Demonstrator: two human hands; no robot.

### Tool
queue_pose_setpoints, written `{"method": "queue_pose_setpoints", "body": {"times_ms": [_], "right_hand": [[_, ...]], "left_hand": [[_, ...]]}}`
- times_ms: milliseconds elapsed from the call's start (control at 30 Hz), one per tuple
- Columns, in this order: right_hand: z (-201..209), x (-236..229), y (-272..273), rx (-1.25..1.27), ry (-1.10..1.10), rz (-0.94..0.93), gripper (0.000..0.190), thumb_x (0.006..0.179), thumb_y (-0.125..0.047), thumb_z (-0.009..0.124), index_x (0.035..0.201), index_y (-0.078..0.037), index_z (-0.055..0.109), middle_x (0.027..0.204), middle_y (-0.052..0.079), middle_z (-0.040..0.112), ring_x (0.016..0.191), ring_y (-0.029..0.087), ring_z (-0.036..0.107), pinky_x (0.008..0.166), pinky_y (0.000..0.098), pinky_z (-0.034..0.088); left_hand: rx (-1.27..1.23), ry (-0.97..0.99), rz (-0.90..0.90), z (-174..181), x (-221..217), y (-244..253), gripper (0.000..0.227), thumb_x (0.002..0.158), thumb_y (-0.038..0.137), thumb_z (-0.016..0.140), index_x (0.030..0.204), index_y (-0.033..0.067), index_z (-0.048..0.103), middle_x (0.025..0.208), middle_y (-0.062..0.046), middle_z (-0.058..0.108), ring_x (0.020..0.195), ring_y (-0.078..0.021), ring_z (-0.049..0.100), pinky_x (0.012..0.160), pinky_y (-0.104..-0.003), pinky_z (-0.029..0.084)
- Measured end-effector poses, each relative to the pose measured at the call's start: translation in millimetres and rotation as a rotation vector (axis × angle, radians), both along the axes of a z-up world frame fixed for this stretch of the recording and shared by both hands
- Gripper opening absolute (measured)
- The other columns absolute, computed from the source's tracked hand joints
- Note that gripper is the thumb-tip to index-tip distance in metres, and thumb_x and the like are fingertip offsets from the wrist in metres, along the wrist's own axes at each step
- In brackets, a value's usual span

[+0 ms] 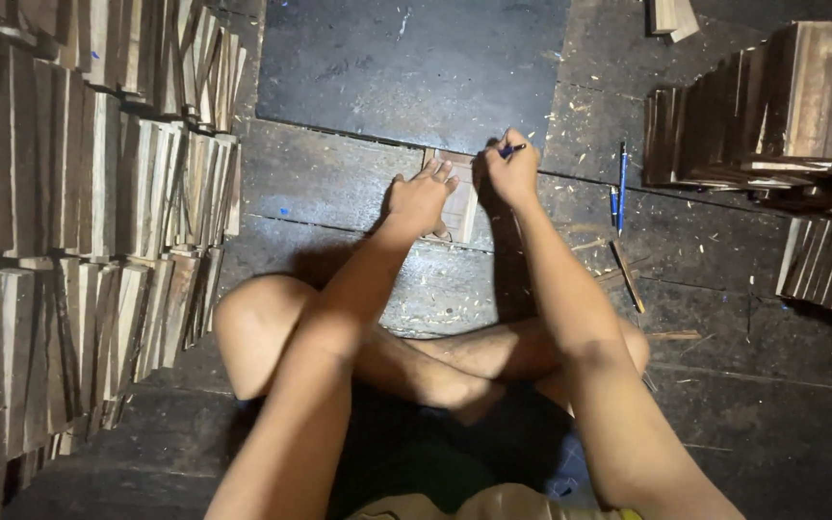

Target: The person is sitting on the floor of a workshop, picking up wooden boards from a stack, placing them against a guide, and marking them with a pen before stacking them aside.

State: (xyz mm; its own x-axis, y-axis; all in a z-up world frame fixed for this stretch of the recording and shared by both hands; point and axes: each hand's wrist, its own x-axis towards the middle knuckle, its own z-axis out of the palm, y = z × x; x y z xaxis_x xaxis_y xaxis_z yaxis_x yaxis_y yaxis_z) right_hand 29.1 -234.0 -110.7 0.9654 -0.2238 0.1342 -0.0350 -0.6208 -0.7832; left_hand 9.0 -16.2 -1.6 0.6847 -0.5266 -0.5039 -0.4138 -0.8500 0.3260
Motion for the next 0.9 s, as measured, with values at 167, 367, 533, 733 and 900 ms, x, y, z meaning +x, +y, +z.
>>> {"method": "queue_pose_setpoints", "body": {"times_ms": [167, 367, 533, 733, 900], "right_hand": [[34.8, -82.9, 36.5, 0.029, 0.07, 0.107, 0.013, 0.079, -0.004, 0.067, 0.075, -0.003, 0.055, 0.067, 0.025, 0.06, 0.068, 0.042, 0.064, 0.063, 0.044, 0.047], [-7.3, -127.6, 41.3, 0.1, 0.285, 0.094, 0.017, 0.076, -0.007, 0.074, 0.074, -0.007, 0.057, 0.063, 0.015, 0.061, 0.06, 0.028, 0.06, 0.057, 0.0352, 0.045], [3.4, -87.7, 18.4, 0.059, 0.377, 0.107, 0.013, 0.074, -0.013, 0.076, 0.074, -0.013, 0.063, 0.061, 0.009, 0.063, 0.058, 0.024, 0.063, 0.054, 0.0332, 0.046], [13.8, -88.7, 19.4, 0.079, 0.417, 0.144, 0.014, 0.076, -0.011, 0.075, 0.078, -0.009, 0.061, 0.063, 0.011, 0.062, 0.057, 0.022, 0.06, 0.055, 0.0313, 0.044], [9.0, -71.0, 24.5, 0.112, 0.47, 0.152, 0.012, 0.076, -0.014, 0.076, 0.079, -0.012, 0.064, 0.063, 0.008, 0.064, 0.057, 0.021, 0.061, 0.054, 0.03, 0.044]], "left_hand": [[-0.006, 0.006, -0.005, -8.1, 1.7, -0.2, 0.096, 0.069, 0.035, 0.095, 0.152, 0.0224, 0.05, 0.167, -0.003, 0.035, 0.156, -0.0289, 0.027, 0.104, -0.076, 0.037], [0.007, 0.013, -0.005, -9.7, 1.2, -1.0, 0.098, 0.069, 0.035, 0.095, 0.154, 0.0237, 0.047, 0.168, -0.002, 0.033, 0.157, -0.0279, 0.026, 0.105, -0.076, 0.037], [0.01, 0.03, -0.005, -9.2, 3.7, -1.4, 0.098, 0.07, 0.035, 0.094, 0.155, 0.024, 0.046, 0.169, 0.0, 0.03, 0.157, -0.0274, 0.025, 0.105, -0.076, 0.036], [0.017, 0.02, -0.005, -12.1, 0.4, -2.3, 0.097, 0.071, 0.036, 0.094, 0.155, 0.0236, 0.046, 0.169, -0.001, 0.032, 0.157, -0.027, 0.023, 0.105, -0.076, 0.037], [0.018, 0.017, 0.003, -13.2, 1.0, -1.7, 0.097, 0.07, 0.037, 0.094, 0.154, 0.0241, 0.047, 0.169, -0.001, 0.033, 0.157, -0.0274, 0.024, 0.104, -0.077, 0.037]]}}
